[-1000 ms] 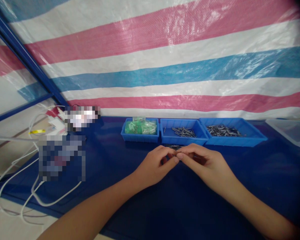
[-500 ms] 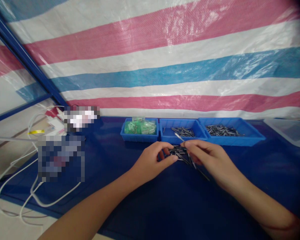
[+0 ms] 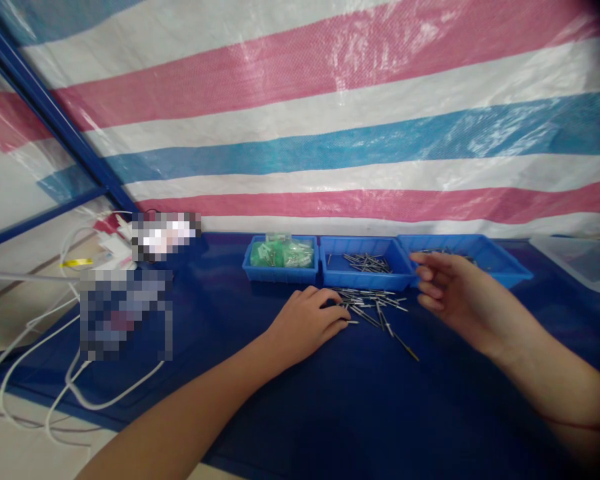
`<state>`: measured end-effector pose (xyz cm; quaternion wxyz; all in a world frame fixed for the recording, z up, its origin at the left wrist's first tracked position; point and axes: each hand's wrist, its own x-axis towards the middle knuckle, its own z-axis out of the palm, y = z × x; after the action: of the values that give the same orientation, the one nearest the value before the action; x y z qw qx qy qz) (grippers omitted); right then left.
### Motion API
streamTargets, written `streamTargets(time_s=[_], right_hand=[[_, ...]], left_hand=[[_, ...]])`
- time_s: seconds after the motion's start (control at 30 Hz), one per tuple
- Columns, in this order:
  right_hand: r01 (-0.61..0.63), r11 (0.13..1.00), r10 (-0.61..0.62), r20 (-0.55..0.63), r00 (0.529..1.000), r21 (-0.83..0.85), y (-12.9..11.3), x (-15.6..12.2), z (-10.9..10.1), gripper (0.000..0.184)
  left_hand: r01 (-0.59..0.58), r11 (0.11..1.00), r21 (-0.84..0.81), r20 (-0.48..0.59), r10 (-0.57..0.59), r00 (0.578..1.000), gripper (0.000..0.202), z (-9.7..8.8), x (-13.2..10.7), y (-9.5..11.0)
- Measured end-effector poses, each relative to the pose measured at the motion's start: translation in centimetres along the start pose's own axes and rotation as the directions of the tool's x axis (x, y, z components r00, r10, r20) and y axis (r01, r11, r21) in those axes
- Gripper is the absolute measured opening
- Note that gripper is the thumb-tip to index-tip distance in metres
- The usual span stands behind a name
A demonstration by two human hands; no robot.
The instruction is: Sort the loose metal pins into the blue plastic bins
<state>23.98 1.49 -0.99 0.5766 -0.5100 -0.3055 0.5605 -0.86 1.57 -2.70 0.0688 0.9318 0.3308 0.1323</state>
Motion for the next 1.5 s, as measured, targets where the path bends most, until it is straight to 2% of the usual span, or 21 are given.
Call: streamTargets(time_s=[0.1,0.2,0.3,0.37,0.43,0.57,0.77,0.93,1.03,1.2,1.37,1.5], right_hand=[[0.0,0.997,0.003,0.043,0.999,-0.073,0.3,-1.2,1.4,0.021],[0.1,0.965,-0.08,0.09,0.993,-0.242,0.7,-1.7,1.9,0.023],[0.265,0.823,-0.176,0.217,0.96,-0.502,1.3,-1.9,2.0,0.025],[0.361,0.729,-0.201,0.322,0.925,-0.581,1.8,-2.2,2.4,0.029],[0.406,0.713,-0.202,0.388,0.9,-0.571,2.4,-2.6,3.0,0.03],[0.414,0.739,-0.208,0.405,0.89,-0.531,3.2,-3.4,4.2,0.025],[0.435,0.743,-0.253,0.387,0.886,-0.509,3.4,-4.0,4.5,0.021],[0.373,0.812,-0.273,0.272,0.923,-0.449,2.9,-4.2,4.6,0.021],[0.341,0.828,-0.254,0.244,0.936,-0.446,2.6,-4.2,4.7,0.023],[0.385,0.785,-0.237,0.339,0.911,-0.486,2.9,-4.3,4.9,0.018],[0.405,0.749,-0.171,0.437,0.883,-0.525,3.3,-4.4,5.1,0.021],[0.394,0.758,-0.129,0.472,0.872,-0.52,3.1,-4.5,5.3,0.025]], left_hand=[[0.008,1.0,-0.003,-0.01,-0.008,1.0,0.023,-0.1,0.0,-0.1],[0.011,0.999,-0.039,-0.035,-0.012,0.999,0.022,-0.2,0.1,-0.1],[0.031,0.983,-0.182,-0.105,-0.051,0.993,0.022,-0.4,0.2,0.1],[0.067,0.943,-0.326,-0.143,-0.119,0.983,0.021,-0.6,0.2,0.3],[0.117,0.884,-0.452,-0.144,-0.201,0.969,0.018,-0.7,0.3,0.7],[0.18,0.771,-0.611,-0.104,-0.303,0.947,0.016,-0.6,0.2,1.4],[0.192,0.666,-0.721,-0.048,-0.324,0.945,0.019,-0.6,0.2,1.9],[0.226,0.583,-0.78,0.014,-0.344,0.939,0.02,-0.5,0.2,1.5],[0.244,0.506,-0.827,0.022,-0.406,0.914,0.023,-0.5,0.3,1.3],[0.221,0.432,-0.874,-0.026,-0.498,0.867,0.021,-0.7,0.5,1.2],[0.194,0.397,-0.897,-0.027,-0.489,0.872,0.019,-0.7,0.6,1.4],[0.182,0.4,-0.898,-0.034,-0.476,0.879,0.02,-0.7,0.5,1.5]])
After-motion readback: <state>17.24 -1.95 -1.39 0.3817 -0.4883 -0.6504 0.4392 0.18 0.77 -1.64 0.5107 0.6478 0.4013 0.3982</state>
